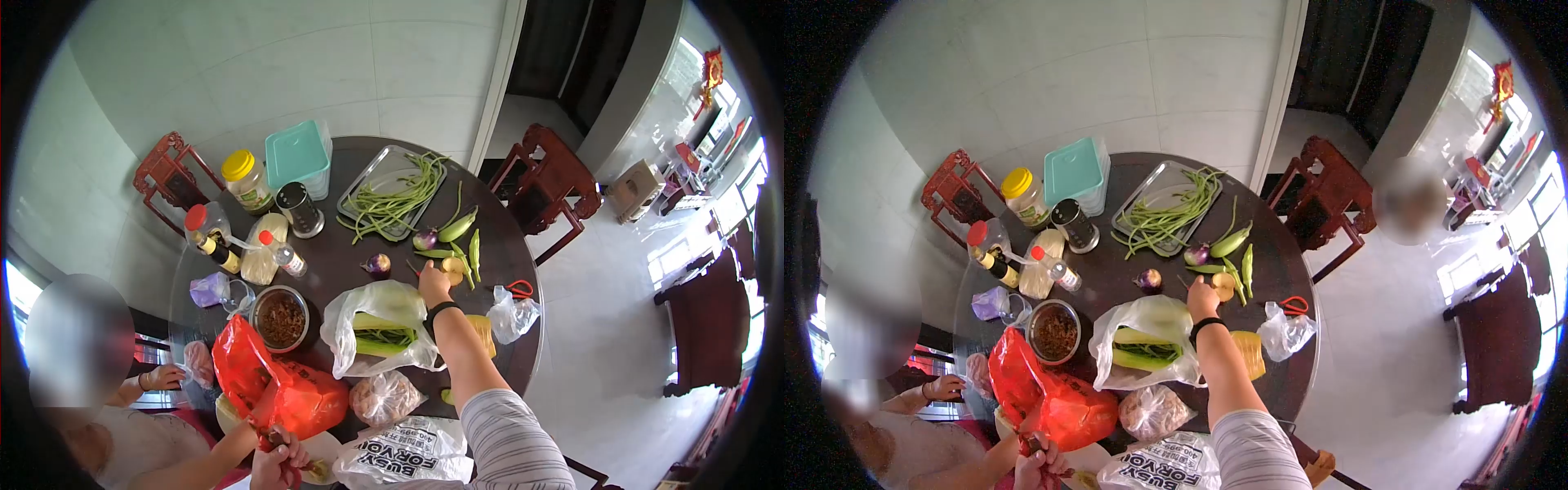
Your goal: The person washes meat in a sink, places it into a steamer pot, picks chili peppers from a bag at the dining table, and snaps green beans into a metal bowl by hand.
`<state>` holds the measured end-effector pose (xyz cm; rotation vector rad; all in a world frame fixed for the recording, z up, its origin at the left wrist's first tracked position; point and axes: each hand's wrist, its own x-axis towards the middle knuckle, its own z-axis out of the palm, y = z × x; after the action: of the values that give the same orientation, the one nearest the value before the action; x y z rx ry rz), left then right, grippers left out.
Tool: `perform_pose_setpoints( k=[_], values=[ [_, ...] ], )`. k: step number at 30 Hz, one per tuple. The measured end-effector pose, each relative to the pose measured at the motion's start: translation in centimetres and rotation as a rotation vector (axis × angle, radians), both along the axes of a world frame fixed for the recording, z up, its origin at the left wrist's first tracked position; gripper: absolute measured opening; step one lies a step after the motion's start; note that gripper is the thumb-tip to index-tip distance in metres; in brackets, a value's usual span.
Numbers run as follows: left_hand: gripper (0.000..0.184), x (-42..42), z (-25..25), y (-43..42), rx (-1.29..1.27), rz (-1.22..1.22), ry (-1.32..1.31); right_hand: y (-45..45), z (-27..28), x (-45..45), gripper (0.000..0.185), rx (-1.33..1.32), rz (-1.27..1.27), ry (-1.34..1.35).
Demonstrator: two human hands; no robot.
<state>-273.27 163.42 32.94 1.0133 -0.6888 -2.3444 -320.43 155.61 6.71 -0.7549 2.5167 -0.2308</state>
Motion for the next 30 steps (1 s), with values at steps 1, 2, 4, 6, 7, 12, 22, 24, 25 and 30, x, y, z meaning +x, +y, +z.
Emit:
perform_pose_setpoints(
  k=[1, 2, 4, 6, 7, 12, 22, 24, 25, 30],
  values=[
    [0.022, -0.3, 0.1, 0.1, 0.012, 0.005, -0.021, 0.6, 0.0, 0.1, 0.048, 0.006, 0.018, 0.038],
    [0.022, -0.7, -0.3, -0.3, 0.006, 0.010, -0.021, 1.3, 1.0, 0.1, 0.050, 0.011, 0.021, 0.022],
    [0.020, -1.5, -1.3, -1.3, -0.086, -0.087, 0.055, 2.9, 2.4, 0.0, 0.044, -0.067, 0.084, 0.071],
    [0.020, -2.6, -0.2, -1.6, -0.135, -0.116, -0.027, 5.5, 4.9, -0.5, 0.037, -0.352, 0.126, 0.088],
    [0.019, -3.3, 0.4, -1.8, -0.189, -0.167, -0.102, 7.2, 5.8, -0.8, 0.037, -0.562, 0.101, -0.053],
    [0.012, -6.2, 2.5, -0.1, -0.107, -0.214, 0.023, 15.9, 27.4, 9.7, 0.034, -0.903, 0.208, -0.705],
    [0.027, 6.9, 7.4, 10.2, -0.263, -0.371, 0.182, 25.3, 38.7, 37.0, 0.029, -0.910, 0.648, -0.635],
    [0.031, 13.1, 7.7, 11.7, -0.351, -0.343, 0.174, 26.8, 39.6, 42.6, 0.022, -1.018, 0.622, -0.784],
    [0.035, 16.5, 8.4, 12.9, -0.406, -0.283, 0.237, 27.1, 38.3, 44.5, 0.015, -1.101, 0.750, -0.702],
    [0.032, 34.5, 5.8, 19.5, -0.397, 0.108, 0.119, 30.0, 37.2, 59.7, 0.015, -1.077, 0.888, -0.962]
  ],
)
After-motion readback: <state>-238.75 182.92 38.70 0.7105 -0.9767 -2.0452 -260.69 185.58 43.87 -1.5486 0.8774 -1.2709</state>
